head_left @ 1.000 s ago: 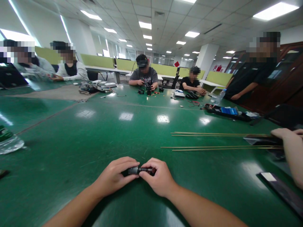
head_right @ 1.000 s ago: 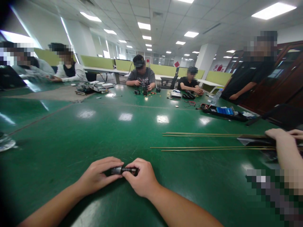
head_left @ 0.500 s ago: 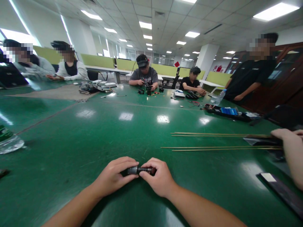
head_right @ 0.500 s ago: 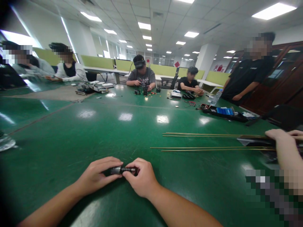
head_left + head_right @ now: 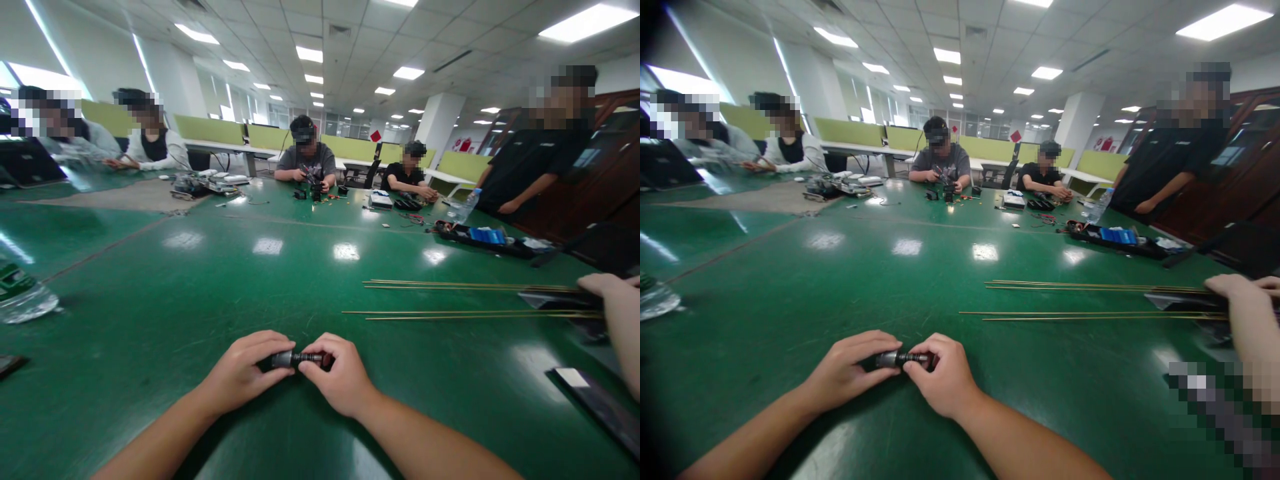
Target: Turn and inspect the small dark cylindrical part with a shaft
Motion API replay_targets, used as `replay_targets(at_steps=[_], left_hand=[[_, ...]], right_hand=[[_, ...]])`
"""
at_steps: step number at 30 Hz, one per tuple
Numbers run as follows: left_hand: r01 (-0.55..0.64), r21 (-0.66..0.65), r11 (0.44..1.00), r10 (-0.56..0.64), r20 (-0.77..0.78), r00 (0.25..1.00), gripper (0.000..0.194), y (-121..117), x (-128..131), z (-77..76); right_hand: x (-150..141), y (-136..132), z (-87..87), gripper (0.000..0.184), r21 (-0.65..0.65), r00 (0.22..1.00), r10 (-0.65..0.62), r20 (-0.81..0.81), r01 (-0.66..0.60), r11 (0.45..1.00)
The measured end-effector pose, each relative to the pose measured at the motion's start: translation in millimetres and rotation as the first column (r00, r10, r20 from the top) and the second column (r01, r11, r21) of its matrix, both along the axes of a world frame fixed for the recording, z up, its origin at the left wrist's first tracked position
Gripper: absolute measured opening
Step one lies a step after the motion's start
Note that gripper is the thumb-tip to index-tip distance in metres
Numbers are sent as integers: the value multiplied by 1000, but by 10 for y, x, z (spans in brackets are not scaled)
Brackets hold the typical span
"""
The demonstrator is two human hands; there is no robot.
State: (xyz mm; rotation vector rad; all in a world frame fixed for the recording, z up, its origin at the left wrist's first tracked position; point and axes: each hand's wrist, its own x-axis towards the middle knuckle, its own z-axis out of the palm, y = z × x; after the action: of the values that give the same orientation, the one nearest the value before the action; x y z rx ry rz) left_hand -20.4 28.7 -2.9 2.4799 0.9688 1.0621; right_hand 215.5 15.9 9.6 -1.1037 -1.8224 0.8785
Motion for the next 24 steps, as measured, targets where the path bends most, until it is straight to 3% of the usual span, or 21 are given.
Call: replay_targets(at_steps=[24], left_hand=[[-26,2,1000,26,-15,1000,40,4,-28,-29]], right_hand=[[16,-6,8,8,-6,1000,-8,-14,8,1000]])
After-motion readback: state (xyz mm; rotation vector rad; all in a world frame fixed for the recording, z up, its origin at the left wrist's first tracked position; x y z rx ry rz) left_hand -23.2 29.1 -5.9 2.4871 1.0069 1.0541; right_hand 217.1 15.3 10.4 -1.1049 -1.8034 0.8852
